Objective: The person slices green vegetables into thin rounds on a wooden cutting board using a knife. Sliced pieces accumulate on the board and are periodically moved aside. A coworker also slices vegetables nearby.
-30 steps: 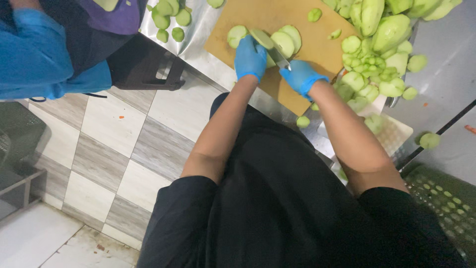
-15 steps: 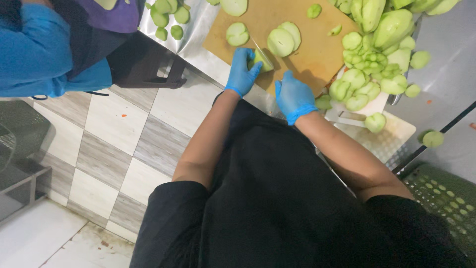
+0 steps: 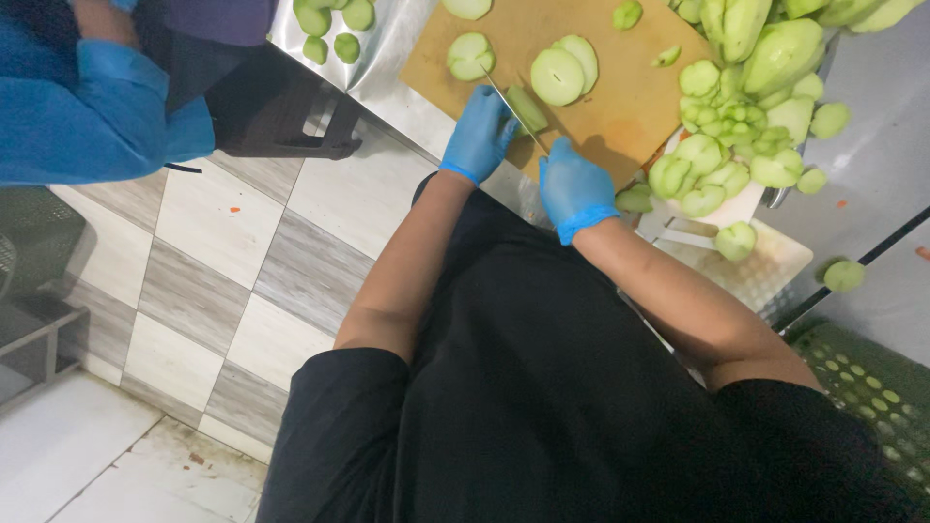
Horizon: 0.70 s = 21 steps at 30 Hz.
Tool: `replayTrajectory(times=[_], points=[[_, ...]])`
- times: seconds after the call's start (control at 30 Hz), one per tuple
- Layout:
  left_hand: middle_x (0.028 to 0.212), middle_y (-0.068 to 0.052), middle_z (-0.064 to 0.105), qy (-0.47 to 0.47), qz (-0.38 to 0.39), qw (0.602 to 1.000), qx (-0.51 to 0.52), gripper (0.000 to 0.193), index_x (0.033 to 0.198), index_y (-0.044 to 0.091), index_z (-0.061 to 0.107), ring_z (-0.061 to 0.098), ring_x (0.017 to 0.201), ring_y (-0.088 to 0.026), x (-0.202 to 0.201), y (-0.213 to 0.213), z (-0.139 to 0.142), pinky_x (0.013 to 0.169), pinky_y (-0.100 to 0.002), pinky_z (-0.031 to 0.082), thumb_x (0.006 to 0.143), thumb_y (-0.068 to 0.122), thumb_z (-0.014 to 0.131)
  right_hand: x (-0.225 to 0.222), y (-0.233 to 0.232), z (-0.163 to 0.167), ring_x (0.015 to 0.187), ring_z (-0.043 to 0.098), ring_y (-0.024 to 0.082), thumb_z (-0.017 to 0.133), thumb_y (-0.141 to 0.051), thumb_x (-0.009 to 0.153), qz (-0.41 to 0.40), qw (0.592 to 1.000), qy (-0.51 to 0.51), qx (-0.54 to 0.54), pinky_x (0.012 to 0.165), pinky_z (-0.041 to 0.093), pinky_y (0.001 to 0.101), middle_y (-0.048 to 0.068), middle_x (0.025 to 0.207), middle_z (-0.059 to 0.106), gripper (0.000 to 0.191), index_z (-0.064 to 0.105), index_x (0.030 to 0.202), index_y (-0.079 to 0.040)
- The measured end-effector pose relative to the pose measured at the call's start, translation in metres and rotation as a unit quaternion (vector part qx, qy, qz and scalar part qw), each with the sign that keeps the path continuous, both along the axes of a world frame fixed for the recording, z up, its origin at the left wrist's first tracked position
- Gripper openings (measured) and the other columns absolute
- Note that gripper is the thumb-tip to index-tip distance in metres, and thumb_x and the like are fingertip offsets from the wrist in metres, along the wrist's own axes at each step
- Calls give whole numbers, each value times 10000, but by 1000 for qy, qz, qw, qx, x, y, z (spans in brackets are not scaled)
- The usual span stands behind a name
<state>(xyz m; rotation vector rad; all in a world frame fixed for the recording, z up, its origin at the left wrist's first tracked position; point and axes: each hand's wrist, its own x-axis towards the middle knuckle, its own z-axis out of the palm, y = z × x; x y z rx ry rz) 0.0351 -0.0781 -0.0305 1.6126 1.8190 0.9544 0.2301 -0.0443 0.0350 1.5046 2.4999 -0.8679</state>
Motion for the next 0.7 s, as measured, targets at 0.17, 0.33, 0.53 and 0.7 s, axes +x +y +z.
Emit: replayTrajectory(times=[0.17, 0.33, 0.53, 0.7], points=[[1161, -220, 518, -18, 0, 999, 32, 349, 1192, 9, 534, 551, 1075, -431, 0, -2, -3, 928, -471, 491, 910, 78, 727, 2, -3, -6, 770, 703, 480, 559, -273, 1042, 4, 1000, -5, 11, 664, 544, 595, 267, 850, 713, 298, 542, 1097, 19], [1123, -204, 519, -20, 4, 1000, 18, 275, 1095, 30, 532, 556, 1050, -414, -2, -2, -9, 920, -459, 496, 927, 80, 744, -1, 5, -21, 710, 697, 490, 561, -270, 1025, 6, 1000, -3, 24, 626, 543, 598, 278, 805, 709, 369, 513, 1170, 66], [1124, -185, 528, -44, 25, 998, 41, 301, 1085, 45, 523, 558, 1044, -409, 2, -4, -5, 933, -439, 501, 910, 77, 767, 7, 11, -58, 786, 694, 501, 523, -301, 1074, -4, 999, -40, -17, 693, 538, 612, 295, 842, 707, 344, 536, 1139, 36], [1123, -199, 509, -46, 25, 998, 41, 495, 1095, 30, 475, 550, 1029, -423, 5, -9, 4, 908, -437, 505, 797, 123, 859, 19, 39, -74, 882, 685, 498, 553, -313, 1066, 37, 998, 2, -47, 784, 539, 595, 309, 937, 698, 334, 582, 1076, 19]])
